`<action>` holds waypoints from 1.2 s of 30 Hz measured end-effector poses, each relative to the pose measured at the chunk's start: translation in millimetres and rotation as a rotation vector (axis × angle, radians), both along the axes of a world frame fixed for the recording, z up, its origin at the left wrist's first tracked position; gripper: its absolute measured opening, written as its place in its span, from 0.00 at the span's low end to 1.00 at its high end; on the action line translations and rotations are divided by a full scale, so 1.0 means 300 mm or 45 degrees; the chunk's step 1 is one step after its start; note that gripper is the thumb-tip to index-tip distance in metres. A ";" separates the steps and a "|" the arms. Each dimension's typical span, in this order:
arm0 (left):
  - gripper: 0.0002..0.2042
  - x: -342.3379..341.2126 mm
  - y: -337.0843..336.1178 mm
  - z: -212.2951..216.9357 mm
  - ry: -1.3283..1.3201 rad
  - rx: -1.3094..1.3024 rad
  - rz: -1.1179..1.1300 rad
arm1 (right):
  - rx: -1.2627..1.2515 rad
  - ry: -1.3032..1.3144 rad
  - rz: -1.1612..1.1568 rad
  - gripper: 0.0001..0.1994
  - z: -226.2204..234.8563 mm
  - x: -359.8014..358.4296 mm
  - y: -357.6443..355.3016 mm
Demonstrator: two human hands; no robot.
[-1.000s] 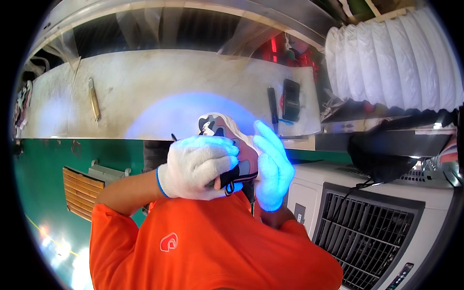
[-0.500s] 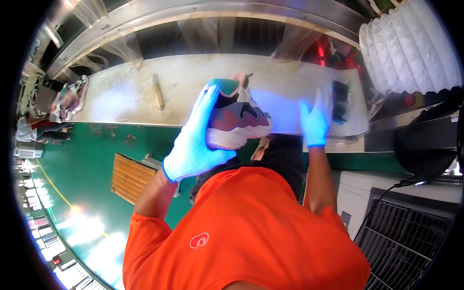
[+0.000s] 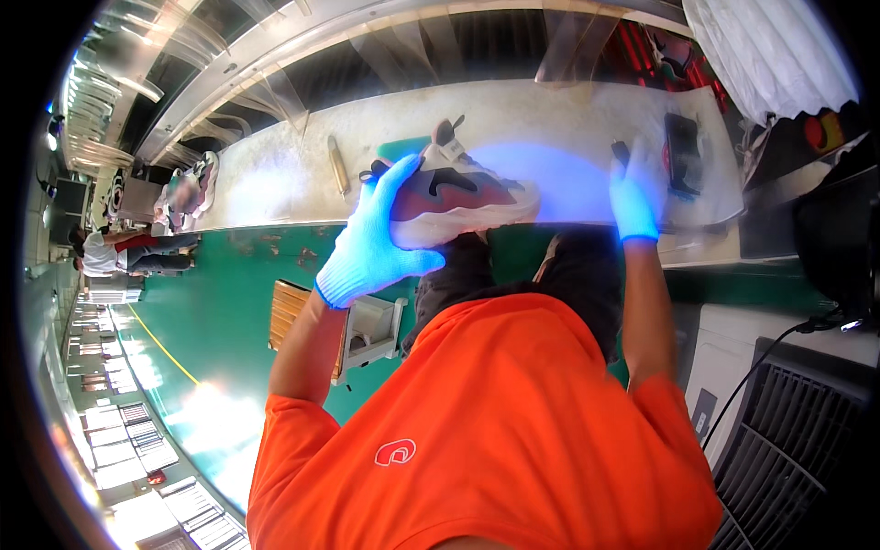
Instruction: The person cleans a white and black sneaker on a workbench using a small brush and a cloth. They scrub the shoe's upper and sole, wipe it, and rotate it to access different areas, repeating the process throughout the clip.
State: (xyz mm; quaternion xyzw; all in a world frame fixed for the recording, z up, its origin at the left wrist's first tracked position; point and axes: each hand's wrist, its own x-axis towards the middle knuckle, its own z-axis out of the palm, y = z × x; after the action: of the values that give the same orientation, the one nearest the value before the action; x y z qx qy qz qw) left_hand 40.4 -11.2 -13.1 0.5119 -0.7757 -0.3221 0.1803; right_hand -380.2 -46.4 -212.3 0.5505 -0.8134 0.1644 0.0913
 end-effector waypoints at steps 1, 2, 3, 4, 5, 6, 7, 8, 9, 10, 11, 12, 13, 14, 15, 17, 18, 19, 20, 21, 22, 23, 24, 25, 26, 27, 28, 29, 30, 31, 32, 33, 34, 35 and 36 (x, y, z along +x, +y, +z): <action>0.60 -0.007 0.000 0.003 -0.016 -0.012 -0.004 | -0.014 0.014 0.028 0.23 0.032 0.024 0.004; 0.60 -0.015 -0.001 0.006 -0.033 -0.023 -0.009 | 0.066 -0.102 0.104 0.21 0.023 0.036 -0.010; 0.60 -0.029 0.002 0.016 -0.052 -0.035 -0.018 | 0.145 -0.222 0.177 0.18 0.010 0.039 -0.028; 0.60 -0.036 0.003 0.022 -0.098 -0.037 -0.016 | 0.225 -0.340 0.255 0.16 0.034 0.067 -0.035; 0.60 -0.042 0.004 0.033 -0.144 -0.039 -0.013 | 0.153 -0.774 0.378 0.14 0.054 0.103 -0.036; 0.60 -0.045 0.009 0.043 -0.190 -0.037 -0.005 | 0.079 -1.209 0.503 0.13 0.135 0.177 -0.032; 0.61 -0.052 0.012 0.053 -0.200 -0.041 -0.010 | -0.027 -1.741 0.546 0.12 0.185 0.244 -0.026; 0.61 -0.068 0.013 0.070 -0.210 -0.048 -0.020 | -0.154 -2.271 0.575 0.12 0.241 0.304 -0.025; 0.61 -0.079 0.011 0.073 -0.220 -0.052 -0.030 | -0.276 -2.614 0.576 0.12 0.320 0.368 -0.034; 0.61 -0.085 0.017 0.075 -0.225 -0.059 -0.034 | -0.400 -2.964 0.578 0.12 0.378 0.431 -0.049; 0.61 -0.098 0.005 0.083 -0.220 -0.079 -0.065 | -0.479 -3.119 0.629 0.13 0.382 0.468 -0.088; 0.61 -0.111 0.000 0.091 -0.229 -0.092 -0.079 | -0.543 -3.293 0.683 0.13 0.374 0.503 -0.125; 0.61 -0.119 0.005 0.101 -0.256 -0.093 -0.074 | -0.637 -3.362 0.756 0.15 0.398 0.539 -0.129; 0.61 -0.130 0.010 0.113 -0.284 -0.094 -0.070 | -0.603 -3.501 0.756 0.18 0.395 0.571 -0.149; 0.61 -0.138 0.009 0.118 -0.301 -0.099 -0.064 | -0.591 -3.537 0.799 0.19 0.393 0.589 -0.155; 0.61 -0.146 -0.003 0.121 -0.331 -0.085 -0.053 | -0.654 -3.508 0.844 0.22 0.391 0.617 -0.166; 0.62 -0.141 0.001 0.116 -0.346 -0.069 -0.036 | -0.637 -3.422 0.883 0.22 0.381 0.617 -0.158; 0.62 -0.130 -0.003 0.106 -0.321 -0.072 -0.047 | -0.621 -3.335 0.920 0.22 0.369 0.605 -0.145; 0.62 -0.114 -0.013 0.091 -0.298 -0.076 -0.059 | -0.606 -3.248 0.957 0.23 0.357 0.595 -0.131; 0.62 -0.108 -0.025 0.086 -0.270 -0.087 -0.077 | -0.617 -3.240 0.843 0.23 0.349 0.588 -0.123; 0.63 -0.112 -0.023 0.087 -0.264 -0.072 -0.059 | -0.645 -3.318 0.772 0.23 0.343 0.590 -0.117; 0.63 -0.119 -0.016 0.087 -0.258 -0.056 -0.041 | -0.717 -3.261 0.754 0.22 0.341 0.597 -0.109; 0.63 -0.126 -0.006 0.084 -0.251 -0.036 -0.020 | -0.782 -3.204 0.732 0.22 0.354 0.604 -0.092; 0.64 -0.134 -0.004 0.088 -0.282 -0.044 -0.014 | -0.781 -3.218 0.740 0.22 0.373 0.619 -0.086; 0.64 -0.144 -0.005 0.097 -0.312 -0.050 -0.007 | -0.779 -3.233 0.747 0.22 0.396 0.642 -0.082; 0.64 -0.151 -0.007 0.102 -0.340 -0.057 0.001 | -0.778 -3.164 0.702 0.23 0.454 0.652 -0.064; 0.63 -0.156 -0.009 0.101 -0.349 -0.082 -0.025 | -0.797 -3.172 0.765 0.24 0.448 0.661 -0.068; 0.62 -0.159 -0.012 0.099 -0.358 -0.107 -0.051 | -0.823 -3.304 0.839 0.25 0.445 0.672 -0.073; 0.61 -0.164 -0.016 0.100 -0.369 -0.133 -0.079 | -0.854 -3.436 0.915 0.25 0.444 0.676 -0.078; 0.61 -0.166 -0.024 0.100 -0.365 -0.141 -0.089 | -0.786 -3.597 0.975 0.25 0.442 0.670 -0.088; 0.61 -0.166 -0.035 0.099 -0.360 -0.148 -0.099 | -0.712 -3.756 1.037 0.25 0.441 0.659 -0.101; 0.62 -0.165 -0.044 0.102 -0.357 -0.160 -0.106 | -0.627 -3.914 1.106 0.25 0.442 0.654 -0.111; 0.61 -0.161 -0.048 0.099 -0.328 -0.172 -0.111 | -0.636 -3.928 1.105 0.26 0.441 0.653 -0.111; 0.60 -0.156 -0.053 0.091 -0.299 -0.184 -0.116 | -0.646 -3.941 1.104 0.26 0.438 0.654 -0.109; 0.59 -0.155 -0.059 0.085 -0.270 -0.193 -0.126 | -0.662 -3.953 1.096 0.26 0.430 0.654 -0.110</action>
State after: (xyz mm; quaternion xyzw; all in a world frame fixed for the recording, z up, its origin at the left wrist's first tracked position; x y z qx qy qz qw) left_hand -6.1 -28.8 12.4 0.4891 -0.8369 -0.2150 0.1193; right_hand -184.1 -79.4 -83.2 -0.0099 -0.1341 -0.6661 0.7336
